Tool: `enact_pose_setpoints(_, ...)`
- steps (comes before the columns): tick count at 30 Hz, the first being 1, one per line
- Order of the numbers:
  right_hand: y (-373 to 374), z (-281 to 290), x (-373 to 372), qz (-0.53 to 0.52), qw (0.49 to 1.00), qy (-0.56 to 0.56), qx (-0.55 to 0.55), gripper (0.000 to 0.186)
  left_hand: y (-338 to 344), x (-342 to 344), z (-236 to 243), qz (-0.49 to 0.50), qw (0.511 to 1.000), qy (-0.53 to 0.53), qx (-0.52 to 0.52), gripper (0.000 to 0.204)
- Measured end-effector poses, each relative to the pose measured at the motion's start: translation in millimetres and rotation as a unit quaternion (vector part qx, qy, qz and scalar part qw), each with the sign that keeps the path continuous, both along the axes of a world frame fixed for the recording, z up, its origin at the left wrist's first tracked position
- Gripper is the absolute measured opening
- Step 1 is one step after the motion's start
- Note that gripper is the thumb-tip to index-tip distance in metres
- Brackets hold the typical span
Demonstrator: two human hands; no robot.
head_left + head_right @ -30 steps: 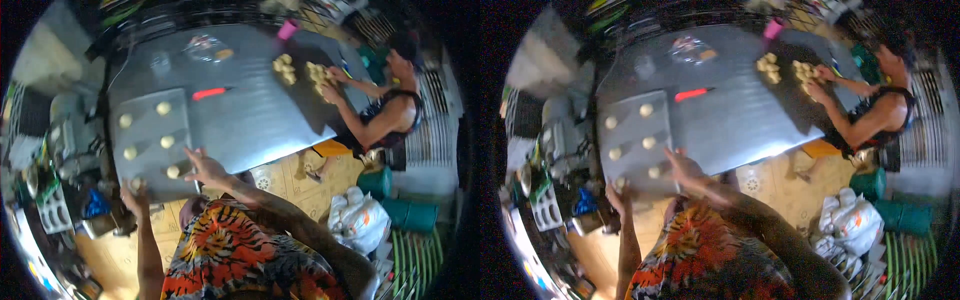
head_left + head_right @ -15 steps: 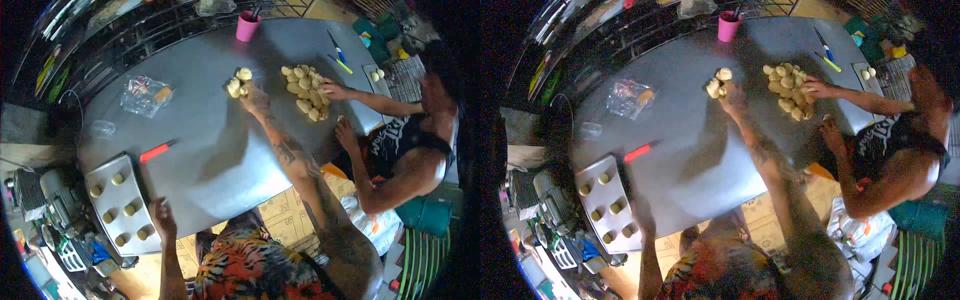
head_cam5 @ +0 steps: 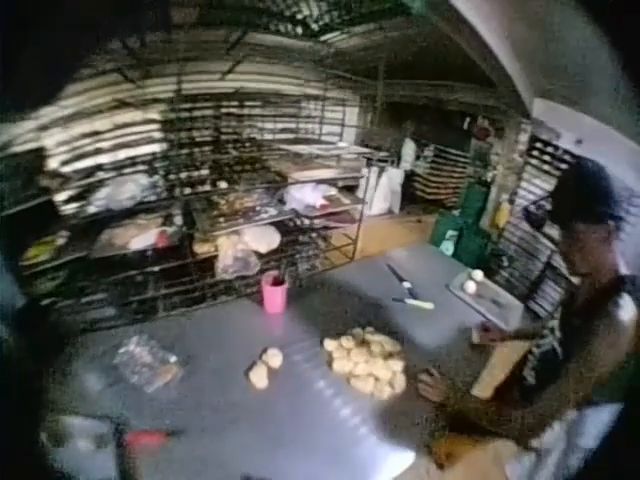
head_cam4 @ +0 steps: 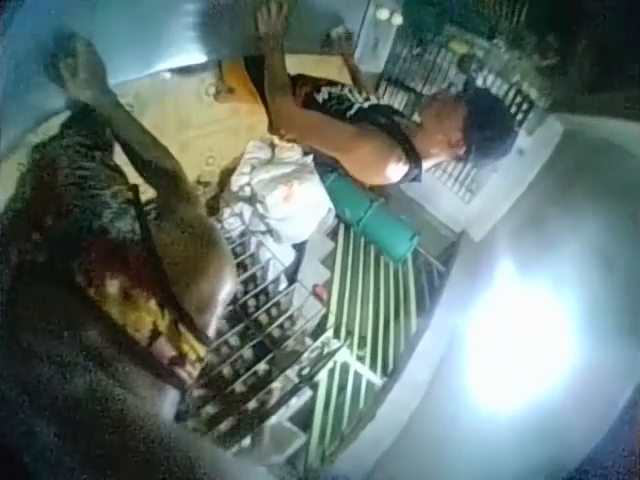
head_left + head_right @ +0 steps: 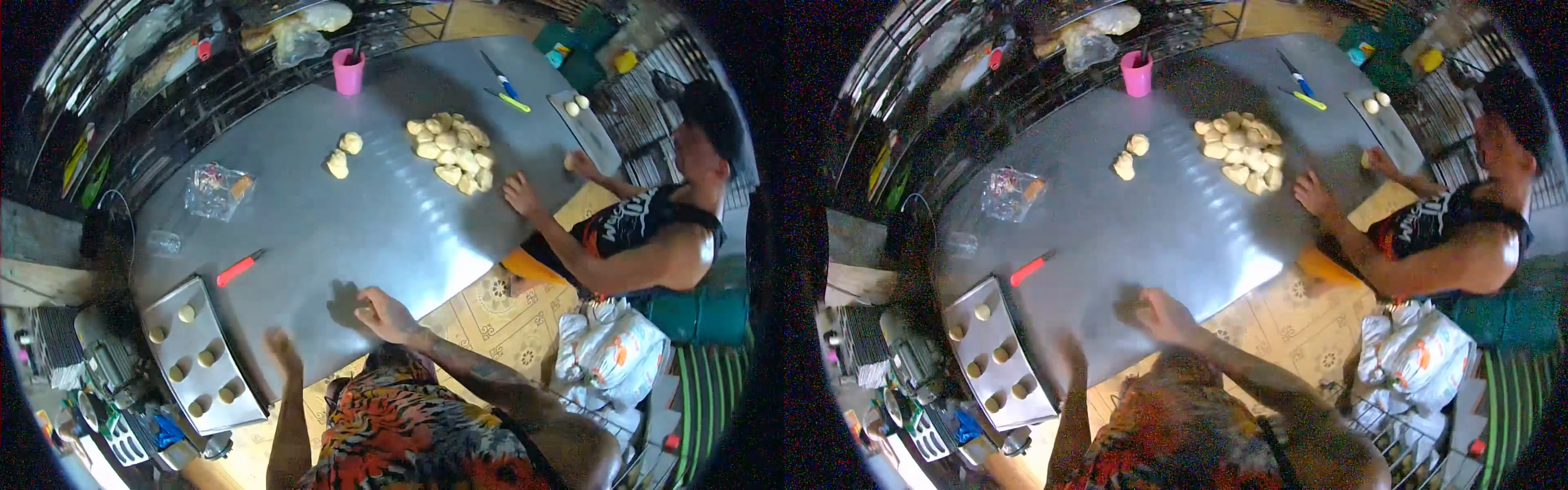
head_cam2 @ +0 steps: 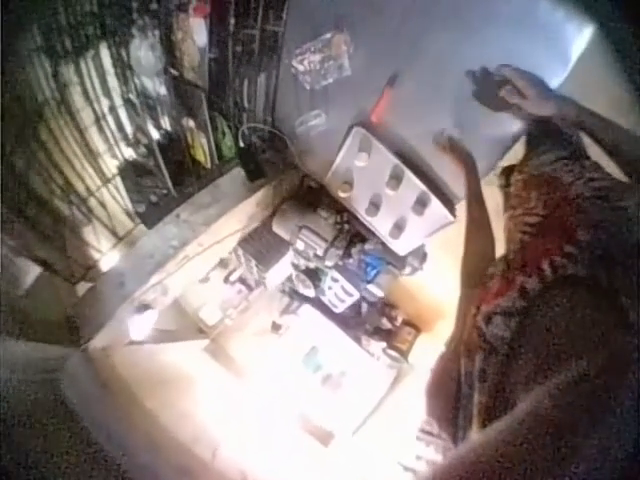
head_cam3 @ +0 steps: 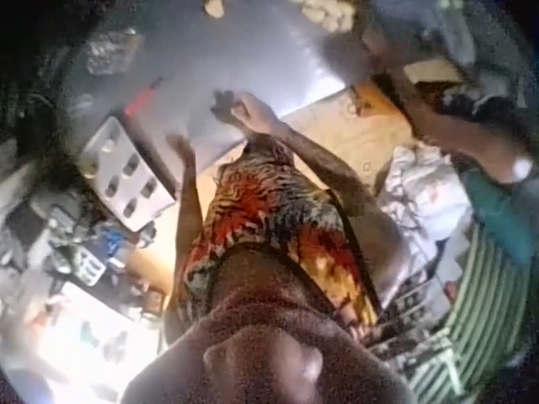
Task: The recorder is shaping and rounding dough portions by hand and placing them on a baking tray.
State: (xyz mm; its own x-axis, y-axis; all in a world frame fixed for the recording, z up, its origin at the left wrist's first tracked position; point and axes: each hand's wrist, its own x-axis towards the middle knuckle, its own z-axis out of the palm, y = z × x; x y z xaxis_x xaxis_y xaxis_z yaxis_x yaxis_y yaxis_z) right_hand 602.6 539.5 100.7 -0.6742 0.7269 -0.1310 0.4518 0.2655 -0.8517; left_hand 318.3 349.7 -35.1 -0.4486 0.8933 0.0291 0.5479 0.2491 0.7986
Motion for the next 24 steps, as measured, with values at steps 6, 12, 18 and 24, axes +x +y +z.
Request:
enact_pose_setpoints(6, -26.6, -83.4, 13.3, -0.044, 0.903, -0.146, 0.402, 0.029, -80.6, -31.6, -13.0, 0.016, 0.868, 0.489, -0.085, 0.015)
enact_pose_setpoints(12, 14.3, -110.7, -30.9, -0.177, 0.889, -0.167, 0.388, 0.034, 8.9, -34.3, 20.9, 0.031, 0.944, 0.321, -0.061, 0.018)
enact_pose_setpoints(18, -32.9, -107.8, -9.7, -0.082, 0.902, -0.141, 0.4, 0.028, -66.5, -40.3, 3.4, -0.014, 0.917, 0.391, -0.082, 0.02)
enact_pose_setpoints(24, 46.6, -89.6, -101.7, -0.156, 0.88, -0.149, 0.424, 0.02, 34.2, -89.3, 23.7, 0.055, 0.903, 0.426, -0.011, 0.027)
